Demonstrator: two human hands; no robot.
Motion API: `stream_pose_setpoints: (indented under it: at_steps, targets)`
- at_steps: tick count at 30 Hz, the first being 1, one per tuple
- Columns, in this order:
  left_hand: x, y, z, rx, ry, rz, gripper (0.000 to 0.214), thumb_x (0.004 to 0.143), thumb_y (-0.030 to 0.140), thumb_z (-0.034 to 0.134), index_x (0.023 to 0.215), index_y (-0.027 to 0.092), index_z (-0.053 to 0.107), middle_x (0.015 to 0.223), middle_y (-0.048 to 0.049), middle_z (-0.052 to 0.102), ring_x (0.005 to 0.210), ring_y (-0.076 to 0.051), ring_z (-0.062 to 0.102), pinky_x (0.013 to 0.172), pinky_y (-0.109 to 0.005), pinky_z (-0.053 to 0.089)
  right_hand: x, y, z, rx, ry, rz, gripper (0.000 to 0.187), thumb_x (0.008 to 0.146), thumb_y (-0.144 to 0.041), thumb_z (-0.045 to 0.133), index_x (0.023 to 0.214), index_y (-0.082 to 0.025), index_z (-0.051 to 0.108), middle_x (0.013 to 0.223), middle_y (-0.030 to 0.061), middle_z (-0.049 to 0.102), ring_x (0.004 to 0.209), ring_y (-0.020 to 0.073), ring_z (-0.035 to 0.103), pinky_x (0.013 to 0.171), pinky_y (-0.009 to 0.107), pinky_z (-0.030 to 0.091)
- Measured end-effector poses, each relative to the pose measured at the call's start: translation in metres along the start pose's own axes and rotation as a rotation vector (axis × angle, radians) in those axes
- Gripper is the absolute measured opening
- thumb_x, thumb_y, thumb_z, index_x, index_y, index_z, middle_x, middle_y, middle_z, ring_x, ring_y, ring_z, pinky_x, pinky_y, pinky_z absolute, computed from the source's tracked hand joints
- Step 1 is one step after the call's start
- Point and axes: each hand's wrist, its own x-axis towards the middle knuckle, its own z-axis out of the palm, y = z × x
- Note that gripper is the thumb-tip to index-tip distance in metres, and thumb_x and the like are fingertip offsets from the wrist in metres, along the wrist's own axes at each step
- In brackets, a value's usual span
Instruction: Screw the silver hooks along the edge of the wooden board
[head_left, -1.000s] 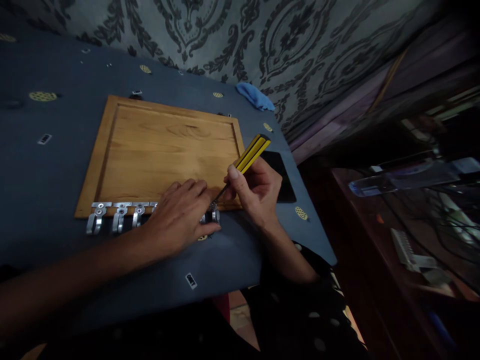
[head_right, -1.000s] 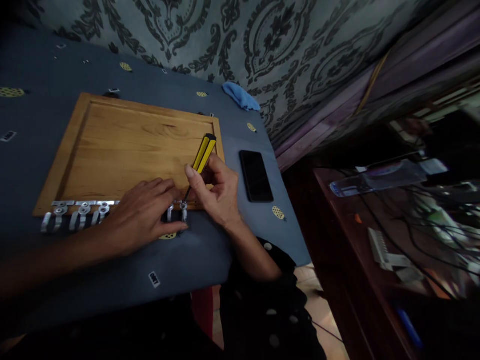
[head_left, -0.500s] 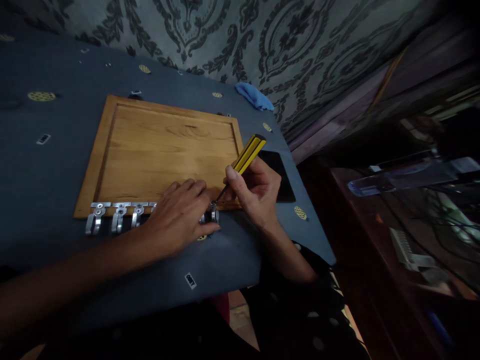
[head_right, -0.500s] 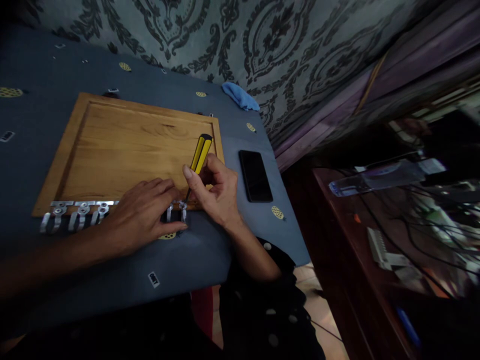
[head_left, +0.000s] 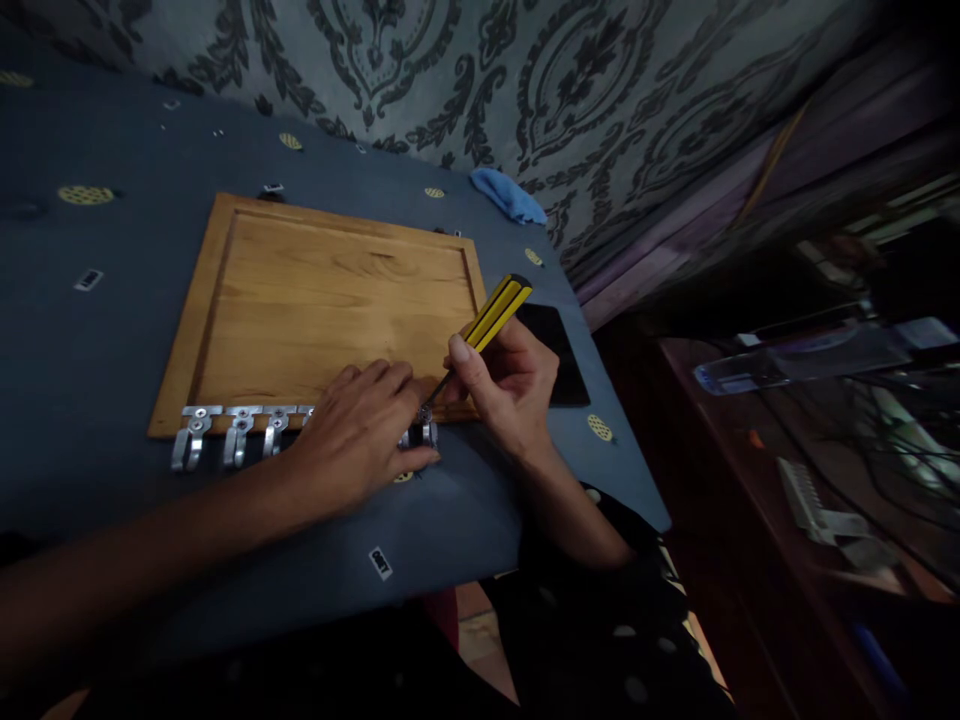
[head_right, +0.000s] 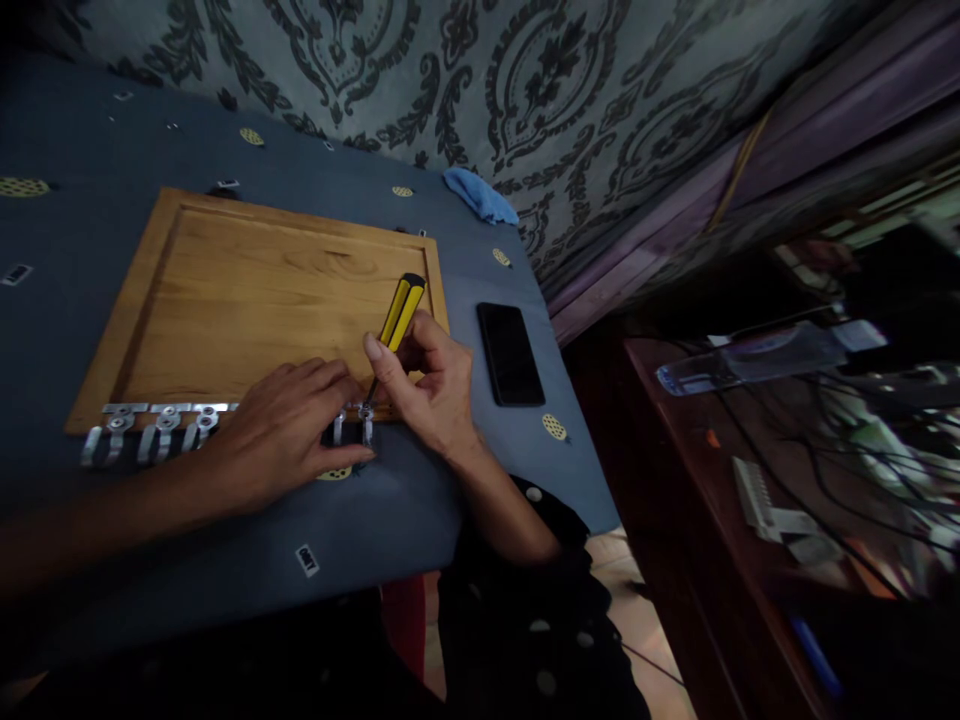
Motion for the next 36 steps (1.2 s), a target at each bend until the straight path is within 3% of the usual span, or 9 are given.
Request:
stream_pose_setpoints:
  at_steps: [7,12,16,20,24,30,32,36]
  targets:
    - [-0.001,-0.001,0.003,0.021,0.048,0.026,0.039,0.09,0.045,0.071,0.112,0.015,0.061,0.113,-0.0114,0.065,0.111,-0.031,0.061,0.092,-0.044,0.05,0.004,-0.004,-0.001,0.099,-0.058,0.018,0.04,0.083,-0.054,0.076,0.074,-0.021,0.055,0.062,-0.0066,0.054,0.043,0.0073,0.055,0.041,0.022,0.043]
    - [0.0,0.0,0.002,0.026,0.011,0.007,0.042,0.09,0.047,0.07,0.114,0.013,0.06,0.119,-0.0129,0.064,0.116,-0.032,0.059,0.096,-0.047,0.049,0.009,-0.006,-0.008,0.26,-0.195,0.096,0.037,0.081,-0.053,0.079,0.095,-0.022,0.064,0.076,-0.0043,0.066,0.043,0.0061,0.057,0.041,0.021,0.047]
    - [0.0,0.001,0.0,0.02,0.002,0.0,0.038,0.09,0.046,0.07,0.109,0.013,0.061,0.114,-0.0126,0.065,0.113,-0.032,0.06,0.095,-0.046,0.049,0.009,-0.002,-0.013,0.309,-0.228,0.104,0.041,0.089,-0.059,0.067,0.107,-0.022,0.067,0.087,0.0002,0.071,0.049,0.0082,0.06,0.042,0.022,0.051]
    - [0.0,0.0,0.001,0.035,0.025,0.009,0.039,0.089,0.047,0.071,0.108,0.014,0.061,0.111,-0.0114,0.065,0.11,-0.031,0.061,0.093,-0.044,0.05,0.009,-0.001,-0.014,0.264,-0.192,0.065,0.035,0.091,-0.055,0.068,0.1,-0.022,0.07,0.092,0.0012,0.074,0.042,0.0049,0.055,0.04,0.022,0.05]
    - [0.0,-0.001,0.002,0.034,0.034,0.012,0.041,0.088,0.048,0.072,0.109,0.014,0.061,0.112,-0.0105,0.065,0.111,-0.031,0.061,0.092,-0.045,0.051,0.01,-0.001,-0.014,0.238,-0.138,0.046,0.033,0.082,-0.053,0.078,0.091,-0.022,0.072,0.091,0.0,0.076,0.038,0.0036,0.05,0.038,0.022,0.05]
    - [0.001,0.0,-0.001,0.012,-0.007,-0.007,0.04,0.09,0.046,0.071,0.112,0.014,0.061,0.114,-0.0113,0.064,0.113,-0.032,0.06,0.095,-0.047,0.05,0.012,-0.003,-0.013,0.281,-0.125,0.05,0.038,0.073,-0.049,0.086,0.076,-0.022,0.06,0.069,-0.0063,0.068,0.037,0.0047,0.051,0.036,0.019,0.045]
    - [0.001,0.0,-0.001,0.012,-0.008,-0.001,0.04,0.09,0.046,0.071,0.111,0.013,0.062,0.114,-0.0115,0.064,0.113,-0.032,0.06,0.095,-0.047,0.05,0.012,-0.003,-0.014,0.317,-0.139,0.044,0.036,0.074,-0.047,0.086,0.081,-0.022,0.062,0.07,-0.0067,0.067,0.04,0.0055,0.055,0.038,0.019,0.046]
    - [0.001,0.001,-0.002,0.013,-0.028,-0.002,0.039,0.091,0.046,0.069,0.11,0.013,0.062,0.114,-0.0116,0.063,0.113,-0.032,0.06,0.096,-0.047,0.049,0.012,-0.001,-0.018,0.358,-0.202,0.053,0.032,0.087,-0.049,0.074,0.109,-0.026,0.071,0.086,-0.0025,0.074,0.047,0.0071,0.061,0.044,0.021,0.052]
